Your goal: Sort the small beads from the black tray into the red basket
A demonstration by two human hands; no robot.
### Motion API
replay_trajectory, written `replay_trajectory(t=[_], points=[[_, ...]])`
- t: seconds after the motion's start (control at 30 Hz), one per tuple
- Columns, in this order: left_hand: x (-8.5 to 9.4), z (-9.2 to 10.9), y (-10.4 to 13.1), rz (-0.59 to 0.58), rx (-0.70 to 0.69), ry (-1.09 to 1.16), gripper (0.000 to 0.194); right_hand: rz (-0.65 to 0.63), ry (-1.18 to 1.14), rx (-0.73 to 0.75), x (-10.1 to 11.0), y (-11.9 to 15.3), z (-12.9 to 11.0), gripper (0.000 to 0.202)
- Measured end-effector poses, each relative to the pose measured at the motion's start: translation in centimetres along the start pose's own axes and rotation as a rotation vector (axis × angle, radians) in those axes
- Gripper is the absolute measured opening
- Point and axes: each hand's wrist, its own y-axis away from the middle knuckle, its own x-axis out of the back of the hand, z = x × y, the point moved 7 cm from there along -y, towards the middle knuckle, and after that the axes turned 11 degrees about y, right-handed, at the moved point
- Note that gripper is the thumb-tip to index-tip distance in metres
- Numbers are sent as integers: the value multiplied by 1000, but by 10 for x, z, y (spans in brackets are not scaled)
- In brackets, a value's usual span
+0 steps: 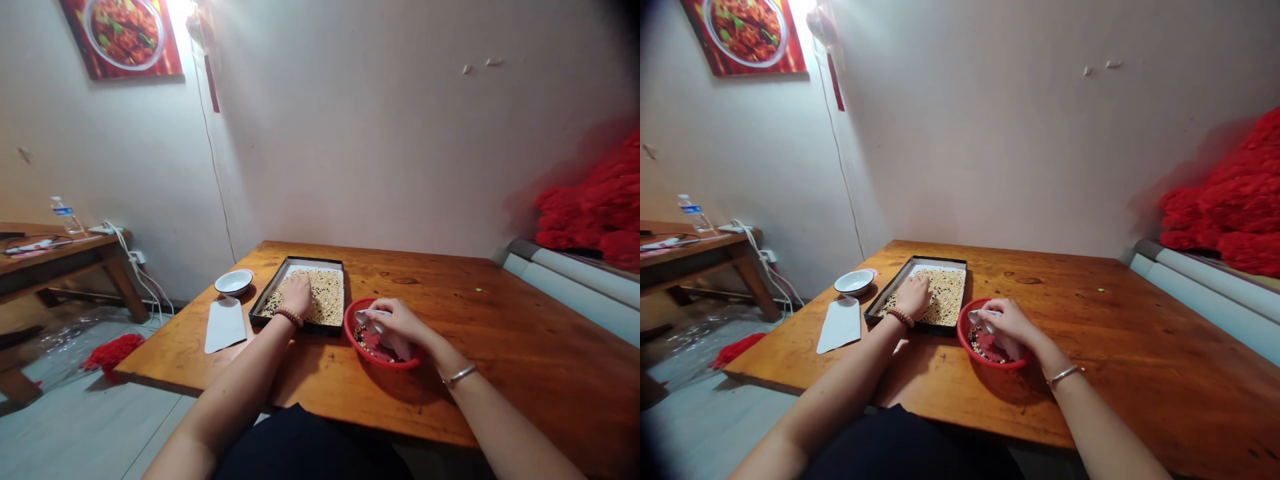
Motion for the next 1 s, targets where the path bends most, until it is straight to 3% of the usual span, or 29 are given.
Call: replay_trajectory(t=[0.1,0.27,0.5,0.7,1.0], points=[[-13,-17,-7,-72,52,-23,26,7,32,13,-1,-1,0,27],[-23,-14,-7,-98,38,-31,31,29,64,55,-3,-1,1,28],[-25,-13,-8,-80,6,2,28,76,4,35,4,-1,2,36],[-10,-9,-10,57,0,48,36,83,-45,-4,4,-3,6,38],[-22,-12,-11,-45,-27,103,27,71,-88,-33,2,-4,10,38]])
